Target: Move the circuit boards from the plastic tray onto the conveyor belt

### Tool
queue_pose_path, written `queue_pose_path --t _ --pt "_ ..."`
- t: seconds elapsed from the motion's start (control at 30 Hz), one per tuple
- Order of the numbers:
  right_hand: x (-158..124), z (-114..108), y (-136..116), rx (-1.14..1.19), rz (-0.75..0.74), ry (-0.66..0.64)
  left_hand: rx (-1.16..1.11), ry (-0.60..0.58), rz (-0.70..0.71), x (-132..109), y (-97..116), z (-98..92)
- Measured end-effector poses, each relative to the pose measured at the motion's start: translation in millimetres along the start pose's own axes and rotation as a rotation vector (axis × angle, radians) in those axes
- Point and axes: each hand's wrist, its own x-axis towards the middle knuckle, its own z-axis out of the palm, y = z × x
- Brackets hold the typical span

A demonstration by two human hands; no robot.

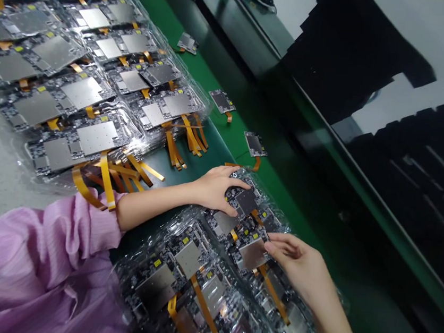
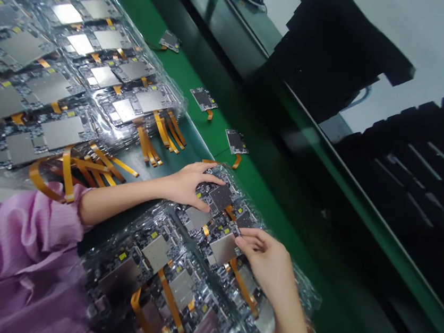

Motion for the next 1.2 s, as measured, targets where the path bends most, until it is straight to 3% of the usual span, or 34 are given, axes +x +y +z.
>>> queue_pose_path --t 0.17,0.37,0.57,0.7,0.83,0.97,1.1,1.2 --pt "3.7 -3.3 -3.3 -0.291 -0.065 0.035 -0.013 -0.001 0.004 0.4 -0.1 0.7" --pt "12.7 -8.7 -7.4 -0.290 -0.073 -0.106 0.002 -0.003 -0.005 1.1 -0.6 1.8" --pt "2.5 0.4 -28.4 -0.548 -0.078 0.121 -0.008 0.001 -0.003 -0.4 0.2 1.9" --pt "5.7 -22.5 -47.5 -0.540 -0.029 0.156 -0.003 0.002 0.005 -0.4 0.6 1.8" --pt "43.3 -44.2 -72.4 -0.599 -0.023 0.213 0.006 0.004 0.016 0.8 -0.5 2.9" --pt "108.1 -35.0 -87.2 -0.749 0.082 0.220 -0.009 0.012 0.019 1.5 -1.0 5.2" --pt "166.0 -21.6 -78.3 -0.760 0.114 0.258 -0.026 0.040 0.028 2.7 -0.2 8.6" --pt "191.7 -24.9 -64.5 -0.726 0.091 0.234 -0.040 0.045 0.025 4.7 0.0 10.7"
